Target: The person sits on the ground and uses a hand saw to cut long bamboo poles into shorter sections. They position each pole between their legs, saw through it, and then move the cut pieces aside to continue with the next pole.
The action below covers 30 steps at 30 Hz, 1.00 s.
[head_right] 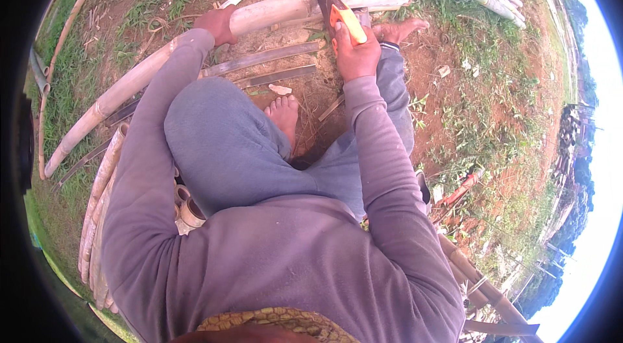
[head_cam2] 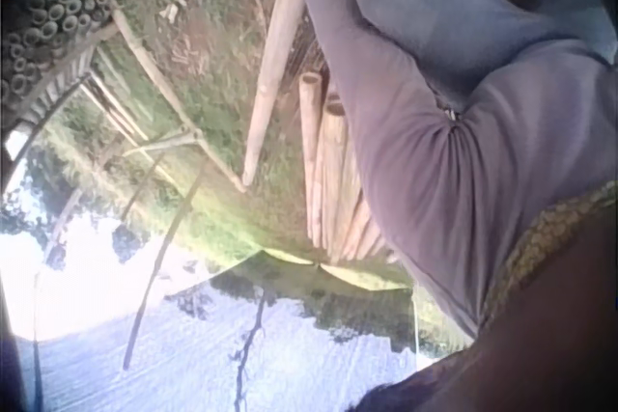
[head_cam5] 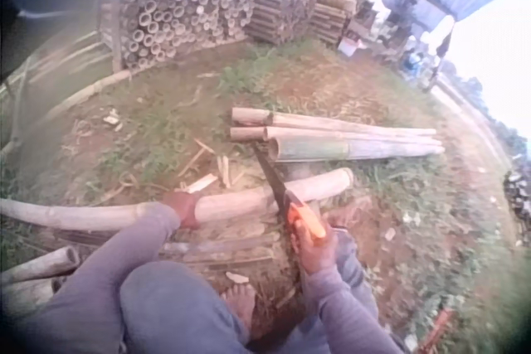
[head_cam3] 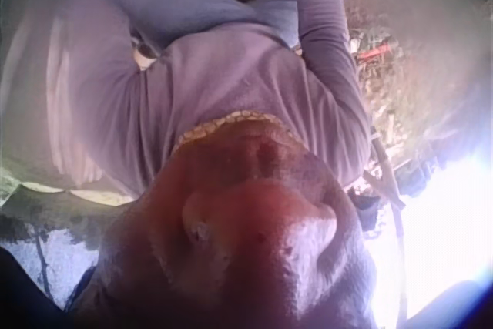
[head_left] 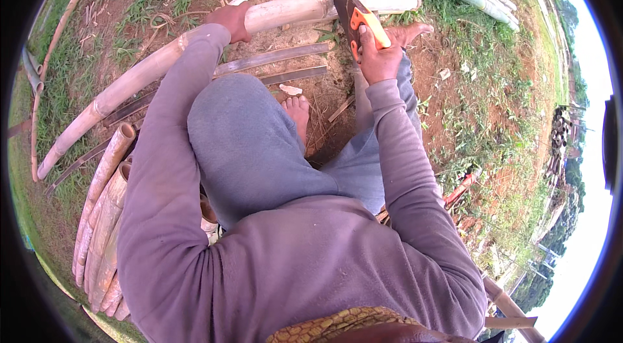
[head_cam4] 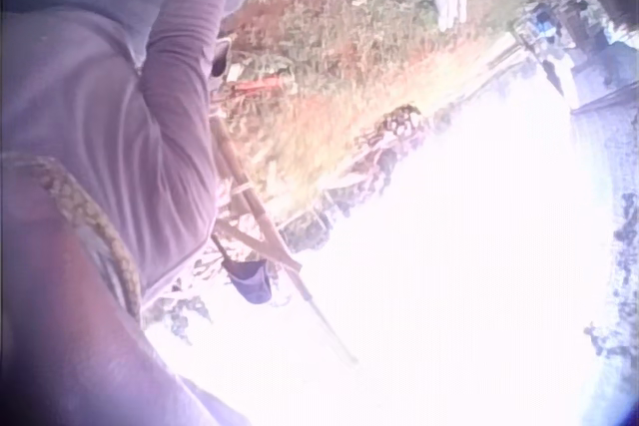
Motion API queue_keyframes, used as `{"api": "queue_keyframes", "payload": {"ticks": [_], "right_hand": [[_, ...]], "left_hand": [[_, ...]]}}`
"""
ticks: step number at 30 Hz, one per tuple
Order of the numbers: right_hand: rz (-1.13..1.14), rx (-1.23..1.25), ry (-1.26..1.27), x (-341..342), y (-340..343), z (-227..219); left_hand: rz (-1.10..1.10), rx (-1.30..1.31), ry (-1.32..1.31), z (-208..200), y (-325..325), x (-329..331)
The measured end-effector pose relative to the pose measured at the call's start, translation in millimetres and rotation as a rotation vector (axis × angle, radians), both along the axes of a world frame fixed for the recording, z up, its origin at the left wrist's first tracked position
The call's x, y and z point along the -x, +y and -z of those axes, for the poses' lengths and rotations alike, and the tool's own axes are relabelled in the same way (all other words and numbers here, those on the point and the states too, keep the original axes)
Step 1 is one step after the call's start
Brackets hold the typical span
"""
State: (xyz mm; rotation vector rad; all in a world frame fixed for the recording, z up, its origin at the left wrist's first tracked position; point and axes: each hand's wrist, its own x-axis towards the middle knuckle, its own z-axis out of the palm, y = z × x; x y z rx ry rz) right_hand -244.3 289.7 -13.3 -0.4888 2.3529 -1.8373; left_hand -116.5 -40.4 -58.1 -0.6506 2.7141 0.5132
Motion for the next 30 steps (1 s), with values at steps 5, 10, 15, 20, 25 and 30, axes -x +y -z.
{"api": "queue_keyframes", "payload": {"ticks": [5, 10, 15, 20, 25, 30], "right_hand": [[-0.003, 0.014, -0.090, -2, -7, -13], [-0.190, 0.268, -0.164, -12, 8, -3], [-0.039, -0.052, 0.002, -3, -20, -22], [-0.058, -0.240, 0.131, 27, -28, -53], [-0.073, -0.091, -0.083, -64, 68, -79], [-0.020, -0.123, -0.043, -83, 103, -84]], "left_hand": [[-0.039, 0.074, 0.068, 18, -2, 3], [-0.012, 0.047, 0.048, 4, -2, -1], [-0.001, 0.059, 0.076, 8, -10, -4], [0.028, 0.058, 0.071, 10, -11, 4], [0.018, 0.067, 0.082, 11, -8, -11], [0.030, 0.105, 0.061, 16, -7, -4]]}}
